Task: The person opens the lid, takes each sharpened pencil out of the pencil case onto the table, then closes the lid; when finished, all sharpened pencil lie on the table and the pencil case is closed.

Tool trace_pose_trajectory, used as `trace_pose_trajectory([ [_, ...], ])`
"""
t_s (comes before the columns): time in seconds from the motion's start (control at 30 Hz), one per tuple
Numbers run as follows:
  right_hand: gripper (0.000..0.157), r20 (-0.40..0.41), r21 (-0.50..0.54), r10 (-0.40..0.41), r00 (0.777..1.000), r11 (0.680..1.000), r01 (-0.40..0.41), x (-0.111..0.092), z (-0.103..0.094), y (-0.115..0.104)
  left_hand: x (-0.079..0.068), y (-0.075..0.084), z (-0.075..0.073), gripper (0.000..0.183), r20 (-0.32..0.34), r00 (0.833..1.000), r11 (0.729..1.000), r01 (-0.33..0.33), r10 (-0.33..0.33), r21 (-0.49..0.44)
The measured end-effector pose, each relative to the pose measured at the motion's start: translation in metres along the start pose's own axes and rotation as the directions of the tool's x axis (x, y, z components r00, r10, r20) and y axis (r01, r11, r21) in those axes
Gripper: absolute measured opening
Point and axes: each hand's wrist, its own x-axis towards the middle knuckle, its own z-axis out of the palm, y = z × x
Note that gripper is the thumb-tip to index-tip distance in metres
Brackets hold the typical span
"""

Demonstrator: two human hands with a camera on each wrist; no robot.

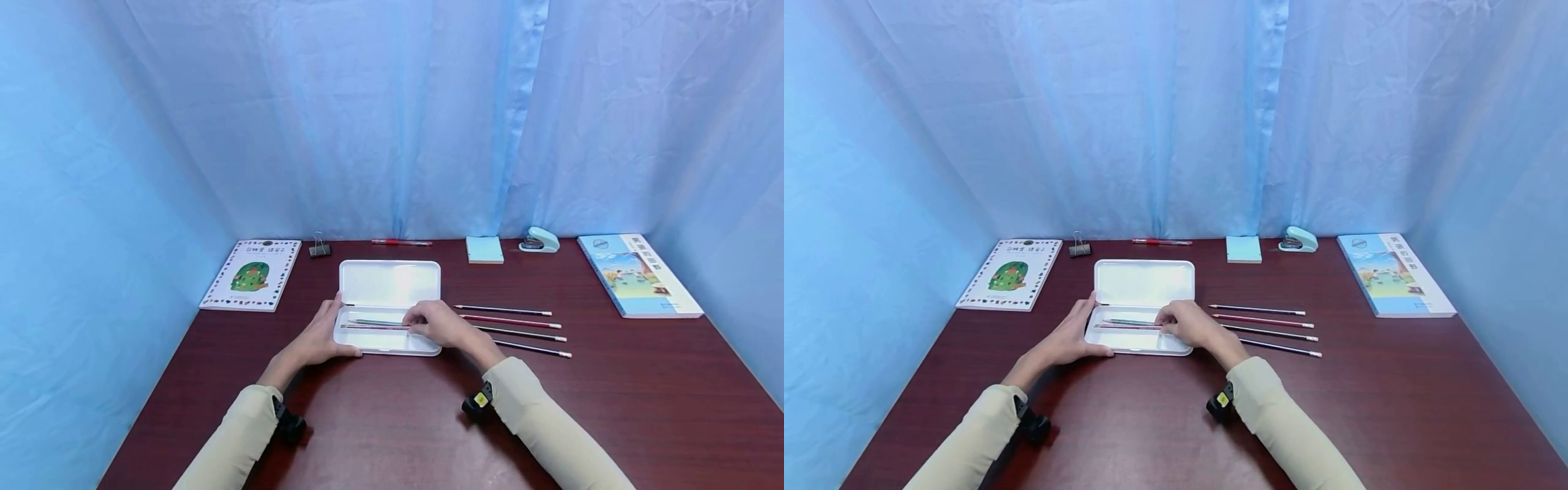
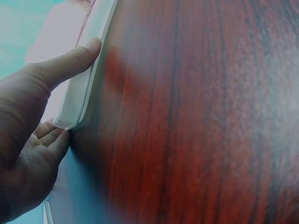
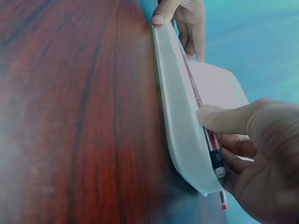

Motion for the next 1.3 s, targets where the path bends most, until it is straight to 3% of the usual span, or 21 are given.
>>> trace_pose_trajectory([
  [0.2,0.010,-0.072,0.084,0.007,0.997,0.996,-0.001,-0.013,-0.011,0.004,0.000,0.001,0.000,0.126,0.001,1.000,1.000,0.003,-0.003,0.005],
  [0.4,0.010,-0.150,0.128,0.025,0.988,0.992,-0.005,-0.040,-0.035,0.012,-0.001,0.003,0.000,0.126,0.007,1.000,1.000,0.002,-0.002,0.006],
  [0.73,0.011,-0.233,0.041,0.071,0.970,0.997,-0.063,-0.107,-0.062,0.047,-0.003,0.004,-0.002,0.125,0.002,1.000,1.000,0.002,-0.002,-0.001],
  [0.93,0.014,-0.251,-0.050,0.160,0.955,0.983,-0.178,-0.154,-0.070,0.062,-0.003,0.004,-0.002,0.125,-0.004,1.000,1.000,0.000,0.000,-0.011],
  [1.13,0.016,-0.284,-0.069,0.232,0.930,0.963,-0.261,-0.191,-0.069,0.073,-0.003,0.003,-0.001,0.125,-0.005,1.000,1.000,-0.002,0.002,-0.014],
  [1.3,0.018,-0.335,-0.098,0.181,0.925,0.969,-0.225,-0.206,-0.060,0.082,-0.002,0.002,-0.001,0.125,-0.007,1.000,1.000,-0.012,0.012,-0.001],
])
